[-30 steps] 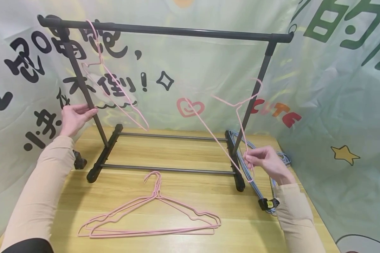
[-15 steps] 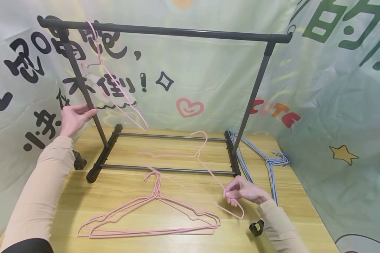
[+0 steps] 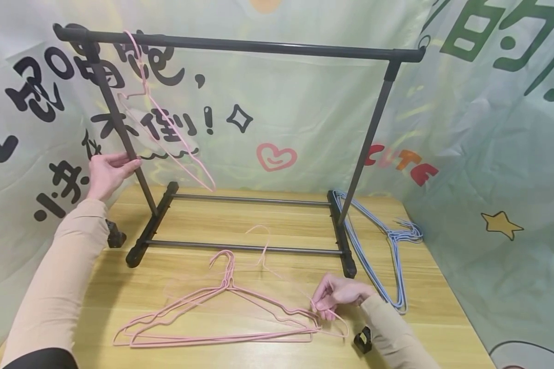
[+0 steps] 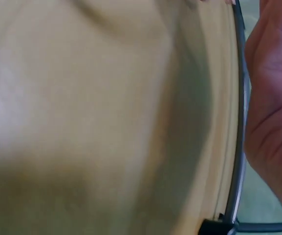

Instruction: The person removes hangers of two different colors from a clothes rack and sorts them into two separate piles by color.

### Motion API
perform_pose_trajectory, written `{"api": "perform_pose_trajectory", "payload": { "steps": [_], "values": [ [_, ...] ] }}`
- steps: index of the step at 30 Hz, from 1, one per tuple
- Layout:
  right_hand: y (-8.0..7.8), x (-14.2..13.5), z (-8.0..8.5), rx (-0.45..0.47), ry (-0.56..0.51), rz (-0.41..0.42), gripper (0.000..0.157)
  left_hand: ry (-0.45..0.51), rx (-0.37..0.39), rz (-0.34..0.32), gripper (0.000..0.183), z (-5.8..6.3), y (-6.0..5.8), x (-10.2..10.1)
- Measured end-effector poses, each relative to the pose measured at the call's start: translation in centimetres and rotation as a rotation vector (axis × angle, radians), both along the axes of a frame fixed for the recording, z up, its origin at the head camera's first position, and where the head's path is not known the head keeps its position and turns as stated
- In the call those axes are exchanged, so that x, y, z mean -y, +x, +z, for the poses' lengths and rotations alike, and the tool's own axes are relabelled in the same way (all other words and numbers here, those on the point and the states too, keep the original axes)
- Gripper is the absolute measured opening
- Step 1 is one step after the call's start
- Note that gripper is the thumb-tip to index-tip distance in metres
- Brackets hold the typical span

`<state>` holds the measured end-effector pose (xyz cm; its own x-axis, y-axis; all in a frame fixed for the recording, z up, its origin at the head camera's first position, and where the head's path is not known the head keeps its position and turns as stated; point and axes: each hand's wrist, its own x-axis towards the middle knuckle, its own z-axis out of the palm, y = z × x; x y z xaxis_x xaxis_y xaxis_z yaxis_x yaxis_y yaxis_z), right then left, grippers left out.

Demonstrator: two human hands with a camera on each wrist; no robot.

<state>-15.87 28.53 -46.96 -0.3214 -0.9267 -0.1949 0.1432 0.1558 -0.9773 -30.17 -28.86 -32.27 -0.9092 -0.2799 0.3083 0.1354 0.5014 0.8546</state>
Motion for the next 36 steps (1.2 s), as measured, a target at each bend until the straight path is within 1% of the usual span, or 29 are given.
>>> {"api": "perform_pose_trajectory", "payload": {
  "steps": [4,7,9,11,12,14,16,18,21,25,28,31,33,34,36],
  "values": [
    [0.1,0.7,-0.4,0.007,0.021,0.059,0.025,-0.002,-0.007,0.004,0.048,-0.1,0.0,0.0],
    [0.2,1.3,-0.7,-0.007,0.056,0.080,0.027,-0.002,-0.008,-0.002,0.048,-0.1,0.0,0.0],
    [0.2,1.6,-0.8,0.000,0.096,0.072,0.029,-0.001,0.001,-0.007,0.049,-0.1,0.0,0.1],
    [0.3,2.0,-0.6,-0.001,0.161,0.055,0.031,-0.004,0.003,-0.008,0.049,-0.1,0.0,0.1],
    [0.3,2.2,-0.5,0.000,0.166,0.044,0.031,-0.010,0.003,-0.008,0.049,-0.1,0.0,0.1],
    [0.4,2.4,-0.3,0.002,0.187,0.007,0.031,-0.015,0.001,-0.009,0.049,-0.1,0.0,0.0],
    [0.5,2.6,0.1,-0.022,0.222,-0.039,0.029,-0.016,-0.008,-0.008,0.048,0.0,0.0,0.0],
    [0.8,2.9,0.5,-0.062,0.230,-0.082,0.024,-0.012,-0.014,-0.010,0.048,0.0,0.0,0.0],
    [1.0,3.5,1.3,-0.152,0.318,-0.135,0.019,-0.008,-0.019,-0.008,0.048,0.0,0.0,0.0],
    [1.2,4.0,1.9,-0.296,0.366,-0.160,0.016,-0.004,-0.015,-0.005,0.048,0.0,0.0,0.0],
    [1.2,4.0,1.9,-0.350,0.352,-0.155,0.015,0.005,-0.007,-0.012,0.049,-0.1,0.0,0.0],
    [1.0,4.0,1.8,-0.375,0.305,-0.133,0.017,0.008,0.000,-0.020,0.050,-0.2,-0.1,0.0],
    [0.7,4.1,2.0,-0.436,0.281,-0.128,0.018,0.006,-0.001,-0.018,0.049,-0.1,-0.1,0.0],
    [0.5,4.2,2.2,-0.469,0.281,-0.143,0.018,0.007,-0.003,-0.018,0.049,-0.1,-0.1,0.0],
    [-0.2,4.5,2.8,-0.539,0.290,-0.198,0.020,0.004,-0.006,-0.015,0.049,-0.1,-0.1,0.0]
  ]
}}
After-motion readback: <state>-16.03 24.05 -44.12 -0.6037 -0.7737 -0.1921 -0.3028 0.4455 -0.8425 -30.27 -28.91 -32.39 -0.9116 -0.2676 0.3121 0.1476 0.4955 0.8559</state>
